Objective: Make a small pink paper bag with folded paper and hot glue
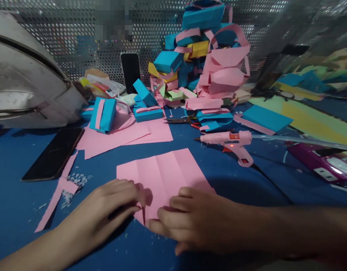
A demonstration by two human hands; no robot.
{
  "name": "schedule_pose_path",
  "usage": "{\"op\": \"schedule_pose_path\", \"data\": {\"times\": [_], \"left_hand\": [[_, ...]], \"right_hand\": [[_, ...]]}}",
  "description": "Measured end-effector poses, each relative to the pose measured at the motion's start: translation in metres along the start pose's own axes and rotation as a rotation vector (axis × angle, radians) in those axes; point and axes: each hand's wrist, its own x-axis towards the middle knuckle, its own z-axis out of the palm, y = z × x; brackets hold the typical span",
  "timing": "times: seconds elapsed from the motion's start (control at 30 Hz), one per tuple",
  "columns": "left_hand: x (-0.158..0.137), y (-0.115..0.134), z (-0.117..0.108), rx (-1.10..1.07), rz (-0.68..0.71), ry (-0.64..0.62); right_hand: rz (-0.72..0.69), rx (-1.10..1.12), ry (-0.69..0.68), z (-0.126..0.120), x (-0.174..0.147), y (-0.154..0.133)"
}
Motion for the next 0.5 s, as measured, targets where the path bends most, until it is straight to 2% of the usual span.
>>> {"op": "schedule_pose_path", "data": {"times": [0.1, 0.23, 0.27, 0.4, 0.5], "left_hand": [[0.0, 0.0, 0.01, 0.093, 0.008, 0.044], [-0.012, 0.003, 0.019, 0.36, -0.044, 0.158], [-0.017, 0.003, 0.02, 0.413, 0.012, 0.132], [-0.036, 0.001, 0.022, 0.569, 0.272, 0.164], [-0.044, -0.006, 0.022, 0.652, 0.354, 0.105]], "right_hand": [[-0.002, -0.003, -0.017, 0.0, 0.001, 0.001], [-0.005, 0.004, -0.03, 0.0, 0.004, 0.002], [-0.002, 0.01, -0.031, 0.0, 0.004, 0.002], [-0.005, 0.023, -0.003, 0.002, 0.004, 0.004], [-0.028, 0.043, 0.038, 0.003, 0.002, 0.006]]}}
